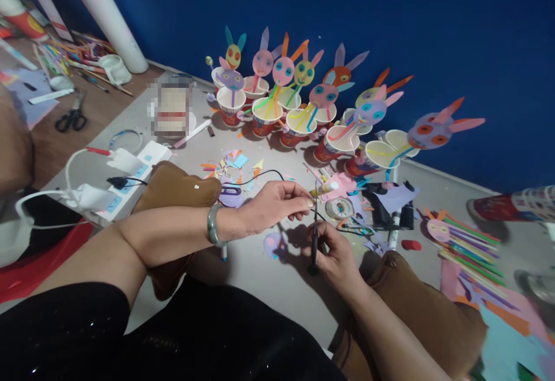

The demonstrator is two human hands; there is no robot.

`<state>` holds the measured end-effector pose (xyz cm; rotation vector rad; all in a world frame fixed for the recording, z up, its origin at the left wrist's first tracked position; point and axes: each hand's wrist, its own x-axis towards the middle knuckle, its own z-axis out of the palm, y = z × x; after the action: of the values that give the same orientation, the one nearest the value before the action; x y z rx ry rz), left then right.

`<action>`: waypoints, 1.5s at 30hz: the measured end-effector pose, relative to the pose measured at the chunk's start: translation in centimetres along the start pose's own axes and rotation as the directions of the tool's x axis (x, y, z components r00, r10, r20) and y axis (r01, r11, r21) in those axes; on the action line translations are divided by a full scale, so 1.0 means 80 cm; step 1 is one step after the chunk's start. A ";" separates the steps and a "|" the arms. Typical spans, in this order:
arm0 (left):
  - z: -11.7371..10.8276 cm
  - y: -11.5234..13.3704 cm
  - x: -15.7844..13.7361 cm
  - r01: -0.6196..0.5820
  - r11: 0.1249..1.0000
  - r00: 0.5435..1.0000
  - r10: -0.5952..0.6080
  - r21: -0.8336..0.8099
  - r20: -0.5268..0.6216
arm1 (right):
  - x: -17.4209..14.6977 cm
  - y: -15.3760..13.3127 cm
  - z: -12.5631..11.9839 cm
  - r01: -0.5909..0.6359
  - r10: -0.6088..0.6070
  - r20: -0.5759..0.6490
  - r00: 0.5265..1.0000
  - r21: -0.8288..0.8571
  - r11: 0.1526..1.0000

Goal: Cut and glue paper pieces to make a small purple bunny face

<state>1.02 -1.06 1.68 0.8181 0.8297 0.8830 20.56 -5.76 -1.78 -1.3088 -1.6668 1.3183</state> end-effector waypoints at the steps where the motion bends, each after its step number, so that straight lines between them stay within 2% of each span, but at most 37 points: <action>1: 0.000 0.000 0.000 -0.001 1.000 1.000 0.001 0.005 0.000 | 0.000 0.000 0.000 -0.002 0.002 0.001 1.000 0.001 1.000; 25: -0.004 0.008 -0.003 -0.050 0.986 0.998 0.046 0.161 0.031 | -0.003 0.002 -0.005 0.009 -0.008 0.029 1.000 -0.019 1.000; 45: -0.006 0.005 -0.001 -0.106 0.980 0.994 0.104 0.170 0.020 | -0.001 0.002 -0.004 0.043 -0.043 0.036 0.998 0.011 0.999</action>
<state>0.44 -0.82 1.86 1.0236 0.8671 0.9079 20.90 -5.75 -1.81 -1.2432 -1.7014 1.3305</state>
